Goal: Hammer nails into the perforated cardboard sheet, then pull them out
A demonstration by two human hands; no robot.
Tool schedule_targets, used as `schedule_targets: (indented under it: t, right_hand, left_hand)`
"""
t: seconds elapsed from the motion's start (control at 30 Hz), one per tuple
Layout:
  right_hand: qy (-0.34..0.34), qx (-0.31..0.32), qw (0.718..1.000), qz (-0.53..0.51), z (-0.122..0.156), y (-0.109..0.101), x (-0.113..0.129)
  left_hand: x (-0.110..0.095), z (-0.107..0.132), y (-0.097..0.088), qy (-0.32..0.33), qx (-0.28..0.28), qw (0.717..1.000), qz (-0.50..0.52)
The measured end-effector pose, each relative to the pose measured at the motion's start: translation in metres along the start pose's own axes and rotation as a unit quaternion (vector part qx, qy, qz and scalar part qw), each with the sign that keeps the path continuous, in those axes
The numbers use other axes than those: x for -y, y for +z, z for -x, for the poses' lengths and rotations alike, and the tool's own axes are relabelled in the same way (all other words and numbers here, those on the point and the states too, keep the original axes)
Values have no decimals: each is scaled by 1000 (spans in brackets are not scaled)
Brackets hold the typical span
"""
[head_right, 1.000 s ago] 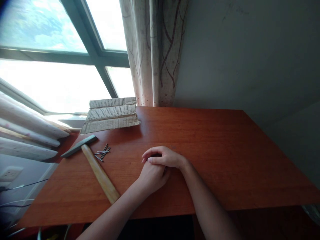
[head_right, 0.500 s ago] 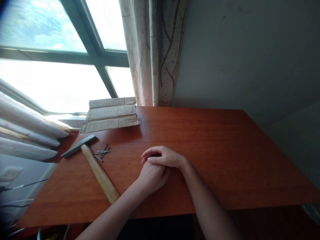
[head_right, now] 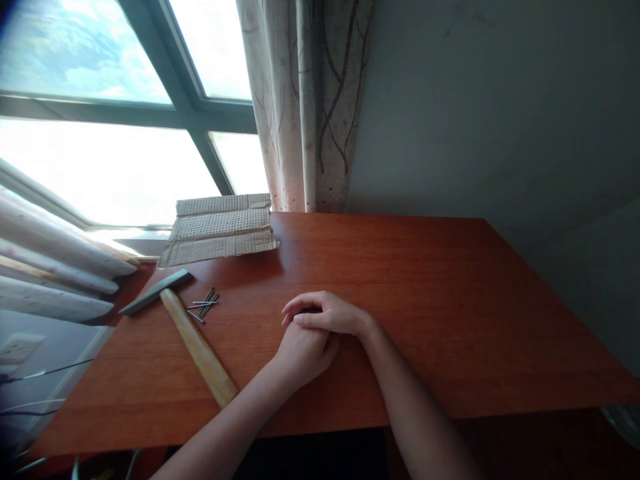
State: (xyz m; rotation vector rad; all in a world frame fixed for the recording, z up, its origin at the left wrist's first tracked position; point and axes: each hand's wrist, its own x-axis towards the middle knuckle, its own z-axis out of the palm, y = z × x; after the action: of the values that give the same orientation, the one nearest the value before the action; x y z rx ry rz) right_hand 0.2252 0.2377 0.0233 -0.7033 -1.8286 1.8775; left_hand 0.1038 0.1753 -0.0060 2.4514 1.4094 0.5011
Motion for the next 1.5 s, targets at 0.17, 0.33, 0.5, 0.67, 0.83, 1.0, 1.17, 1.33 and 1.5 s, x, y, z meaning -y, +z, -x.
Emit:
schedule_targets:
  t: [0.17,0.33,0.5,0.67,0.83,1.0,1.17,1.33,1.5]
  right_hand:
    - [5,-2,1000,5,0,0,3]
    - [2,-3,1000,7,0,0,4]
    - [3,-4,1000,6,0,0,2]
    - [2,-2,1000,2,0,0,-1]
    - [0,0,1000,2,0,0,-1]
    - [2,-2,1000,-1,0,0,0]
    - [6,-3,1000,-1,0,0,-1]
    - [2,-2,1000,0,0,0,-1]
    - [3,-5,1000,3,0,0,1]
  left_hand:
    - [1,1,1,3,-9,1000,7]
    - [0,0,-1,5,-3,1000,8]
    - [0,0,-1,2,-2,1000,11]
    - [0,0,-2,1,4,1000,3]
    - [0,0,-1,0,8,1000,0]
    - [1,0,1,2,-1,1000,9]
    - [1,1,1,3,-8,1000,7]
    - [1,0,1,5,-8,1000,6]
    - [1,0,0,8,-6,1000,8]
